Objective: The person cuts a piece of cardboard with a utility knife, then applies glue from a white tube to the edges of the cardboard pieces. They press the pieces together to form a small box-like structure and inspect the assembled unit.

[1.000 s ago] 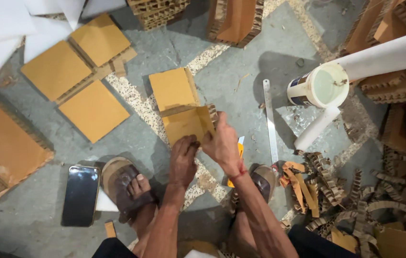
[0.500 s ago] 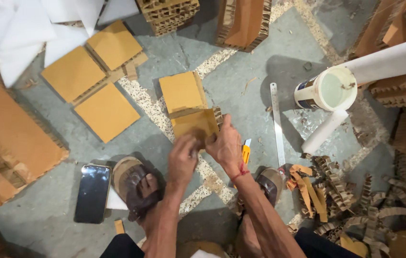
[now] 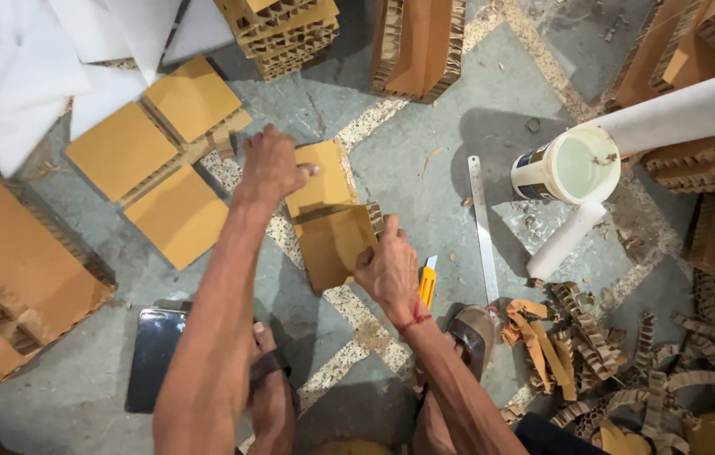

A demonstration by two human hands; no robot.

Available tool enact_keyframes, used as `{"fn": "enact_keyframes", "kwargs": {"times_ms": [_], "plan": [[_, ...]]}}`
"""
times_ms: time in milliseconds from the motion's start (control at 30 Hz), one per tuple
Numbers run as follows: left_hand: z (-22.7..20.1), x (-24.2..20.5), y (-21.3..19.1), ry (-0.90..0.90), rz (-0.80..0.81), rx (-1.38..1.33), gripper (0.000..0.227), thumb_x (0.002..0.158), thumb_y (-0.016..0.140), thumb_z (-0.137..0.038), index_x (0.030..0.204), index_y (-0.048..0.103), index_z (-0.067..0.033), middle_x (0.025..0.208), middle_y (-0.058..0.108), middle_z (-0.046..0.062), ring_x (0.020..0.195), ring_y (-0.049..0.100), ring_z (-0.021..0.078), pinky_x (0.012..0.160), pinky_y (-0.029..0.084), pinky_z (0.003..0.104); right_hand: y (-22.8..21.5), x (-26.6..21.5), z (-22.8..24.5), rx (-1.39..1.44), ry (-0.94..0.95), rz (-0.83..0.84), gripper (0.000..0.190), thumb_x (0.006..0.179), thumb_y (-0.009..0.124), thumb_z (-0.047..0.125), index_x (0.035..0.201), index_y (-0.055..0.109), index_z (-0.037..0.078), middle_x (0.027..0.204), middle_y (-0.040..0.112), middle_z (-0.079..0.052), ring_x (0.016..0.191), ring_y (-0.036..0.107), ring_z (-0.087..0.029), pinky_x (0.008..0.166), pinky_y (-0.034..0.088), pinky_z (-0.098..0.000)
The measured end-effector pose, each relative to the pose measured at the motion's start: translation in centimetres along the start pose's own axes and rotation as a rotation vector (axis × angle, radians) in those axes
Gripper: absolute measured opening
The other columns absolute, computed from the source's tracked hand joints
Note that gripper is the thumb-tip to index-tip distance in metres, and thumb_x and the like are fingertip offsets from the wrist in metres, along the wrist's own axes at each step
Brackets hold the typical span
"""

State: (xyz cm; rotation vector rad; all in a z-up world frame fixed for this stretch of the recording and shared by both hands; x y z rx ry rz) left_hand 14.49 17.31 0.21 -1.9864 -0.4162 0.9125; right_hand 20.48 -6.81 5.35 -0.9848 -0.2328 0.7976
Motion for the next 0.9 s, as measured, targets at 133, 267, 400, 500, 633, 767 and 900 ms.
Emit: {"fn": "enact_keyframes", "kwargs": {"times_ms": [133, 267, 400, 500, 633, 767, 900], "plan": [[-0.3, 1.2, -0.6, 0.037, 0.275, -0.154, 0.06, 0.076, 0.083, -0.044, 0.117, 0.075, -0.0013, 0.125, 0.074, 0.025, 0.117, 0.07, 0.0378, 0.105, 0.055, 0.053, 0.0, -0.2, 0.1, -0.013, 0.003, -0.002, 0.044, 0.076, 0.066, 0.005, 0.114, 0.043, -0.003, 0.097, 0.061, -0.035, 0.081, 0.062, -0.056, 0.072, 0.052, -0.0612], [-0.9, 1.4, 1.2, 0.179, 0.358, -0.364, 0.075, 0.073, 0.096, -0.037, 0.13, 0.061, -0.0038, 0.132, 0.056, 0.023, 0.118, 0.054, 0.0394, 0.09, 0.042, 0.057, 0.0, 0.0, 0.3, 0.004, -0.003, -0.008, 0.045, 0.076, 0.066, 0.005, 0.113, 0.042, -0.003, 0.095, 0.061, -0.034, 0.081, 0.062, -0.056, 0.071, 0.051, -0.0614], [-0.9, 1.4, 2.7, 0.222, 0.44, -0.299, 0.061, 0.074, 0.09, -0.03, 0.122, 0.066, 0.0001, 0.113, 0.066, 0.024, 0.095, 0.063, 0.0335, 0.077, 0.052, 0.054, 0.3, 0.0, 0.0, 0.02, -0.013, -0.004, 0.042, 0.076, 0.064, 0.005, 0.111, 0.042, -0.003, 0.089, 0.064, -0.034, 0.079, 0.064, -0.055, 0.072, 0.052, -0.0601], [-1.6, -0.2, 3.0, 0.3, 0.52, -0.306, 0.044, 0.077, 0.081, -0.029, 0.111, 0.078, -0.0021, 0.098, 0.077, 0.019, 0.081, 0.071, 0.0352, 0.07, 0.053, 0.051, 0.4, 0.2, -0.1, 0.043, -0.037, -0.017, 0.04, 0.076, 0.063, 0.004, 0.109, 0.041, -0.004, 0.086, 0.065, -0.033, 0.077, 0.064, -0.054, 0.07, 0.052, -0.0599], [-3.0, -3.1, 3.3, 0.296, 0.455, -0.393, 0.053, 0.071, 0.082, -0.031, 0.122, 0.077, -0.0183, 0.095, 0.08, 0.01, 0.083, 0.073, 0.0249, 0.076, 0.056, 0.039, 0.5, 0.3, -0.2, 0.03, -0.037, -0.018, 0.038, 0.076, 0.062, 0.004, 0.108, 0.042, -0.004, 0.081, 0.065, -0.032, 0.075, 0.064, -0.054, 0.07, 0.052, -0.0597], [-4.7, -5.6, 2.4, 0.479, 0.298, -0.519, 0.068, 0.062, 0.085, -0.023, 0.129, 0.072, -0.0239, 0.107, 0.079, 0.006, 0.089, 0.073, 0.0197, 0.084, 0.055, 0.034, 0.3, 0.1, 0.0, 0.05, -0.047, -0.026, 0.038, 0.076, 0.063, 0.005, 0.107, 0.042, -0.003, 0.083, 0.066, -0.032, 0.074, 0.065, -0.053, 0.067, 0.053, -0.0589], [-5.0, -6.5, 2.5, 0.483, 0.302, -0.566, 0.071, 0.066, 0.083, -0.02, 0.135, 0.068, -0.0272, 0.112, 0.08, 0.005, 0.092, 0.074, 0.016, 0.09, 0.055, 0.031, 0.2, 0.0, -0.1, 0.047, -0.029, -0.012, 0.04, 0.077, 0.064, 0.006, 0.109, 0.042, -0.003, 0.08, 0.067, -0.032, 0.073, 0.065, -0.053, 0.067, 0.052, -0.0594]]}}
Point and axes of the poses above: each hand's wrist, its own x-axis towards the middle knuckle, its own y-axis out of the palm, z = x × y, the point moved 7 cm from there along x, towards the middle knuckle
